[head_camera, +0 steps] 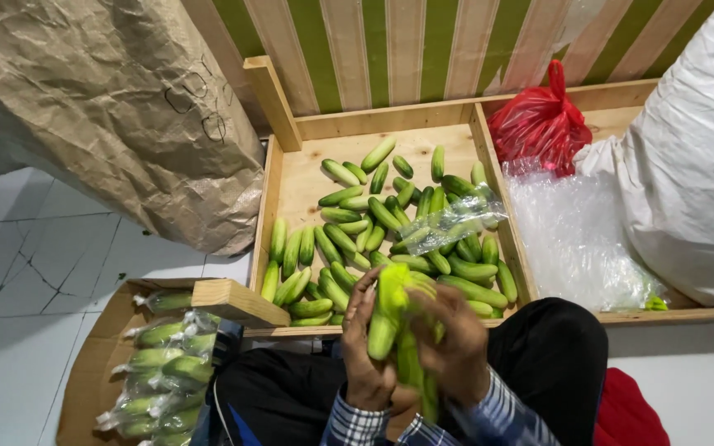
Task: Packing cucumbers from a wooden crate into small plastic bags
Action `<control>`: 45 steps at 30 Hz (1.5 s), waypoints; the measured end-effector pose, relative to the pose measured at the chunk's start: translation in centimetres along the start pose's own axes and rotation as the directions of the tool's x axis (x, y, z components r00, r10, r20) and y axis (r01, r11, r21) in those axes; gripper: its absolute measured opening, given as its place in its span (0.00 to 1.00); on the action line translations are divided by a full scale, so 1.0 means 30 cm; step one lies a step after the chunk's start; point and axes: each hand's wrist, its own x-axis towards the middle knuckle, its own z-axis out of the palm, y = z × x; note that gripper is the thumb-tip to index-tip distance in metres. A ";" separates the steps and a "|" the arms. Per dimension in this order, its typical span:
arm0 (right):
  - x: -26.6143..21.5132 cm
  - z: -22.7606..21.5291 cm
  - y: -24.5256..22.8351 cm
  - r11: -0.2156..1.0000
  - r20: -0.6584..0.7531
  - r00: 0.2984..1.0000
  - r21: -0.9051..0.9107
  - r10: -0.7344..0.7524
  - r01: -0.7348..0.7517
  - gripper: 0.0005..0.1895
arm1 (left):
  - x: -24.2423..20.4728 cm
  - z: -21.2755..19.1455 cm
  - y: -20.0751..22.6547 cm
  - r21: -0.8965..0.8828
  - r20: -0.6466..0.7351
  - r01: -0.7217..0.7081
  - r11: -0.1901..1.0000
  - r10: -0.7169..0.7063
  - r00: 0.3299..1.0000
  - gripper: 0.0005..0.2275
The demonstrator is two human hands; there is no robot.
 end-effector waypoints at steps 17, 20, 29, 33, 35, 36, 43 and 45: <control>0.098 -0.008 0.013 0.981 0.031 0.987 0.113 0.155 -0.158 0.21 | -0.023 0.023 0.020 -0.159 -0.163 0.112 0.981 -0.138 0.977 0.18; 0.153 -0.003 0.045 0.975 0.118 0.980 0.139 0.157 -0.173 0.19 | 0.003 -0.001 -0.007 -0.137 -0.149 0.092 0.986 -0.113 0.982 0.17; -0.048 -0.024 -0.135 0.995 0.039 0.996 0.067 -0.078 0.076 0.11 | 0.032 -0.036 0.042 -0.103 -0.003 0.089 0.991 -0.090 0.996 0.16; 0.063 -0.002 0.011 0.998 0.042 0.997 -0.018 0.057 -0.056 0.25 | -0.006 0.027 0.031 -0.094 -0.014 -0.016 0.995 0.015 1.000 0.17; 0.153 -0.011 0.019 0.980 0.099 0.984 0.122 0.148 -0.160 0.17 | -0.022 0.032 0.031 -0.118 -0.075 0.114 0.987 -0.123 0.990 0.20; 0.135 -0.011 0.016 0.980 0.101 0.984 0.124 0.145 -0.157 0.17 | -0.015 0.039 0.037 -0.120 -0.077 0.110 0.987 -0.120 0.990 0.20; -0.045 -0.040 -0.117 0.996 0.145 0.988 0.076 -0.047 0.036 0.14 | 0.050 -0.033 0.027 -0.040 -0.110 0.083 0.996 -0.087 0.990 0.17; -0.049 -0.028 -0.092 0.996 0.114 0.991 0.070 -0.062 0.055 0.15 | 0.039 -0.029 0.016 -0.082 -0.042 0.121 0.989 -0.125 0.991 0.17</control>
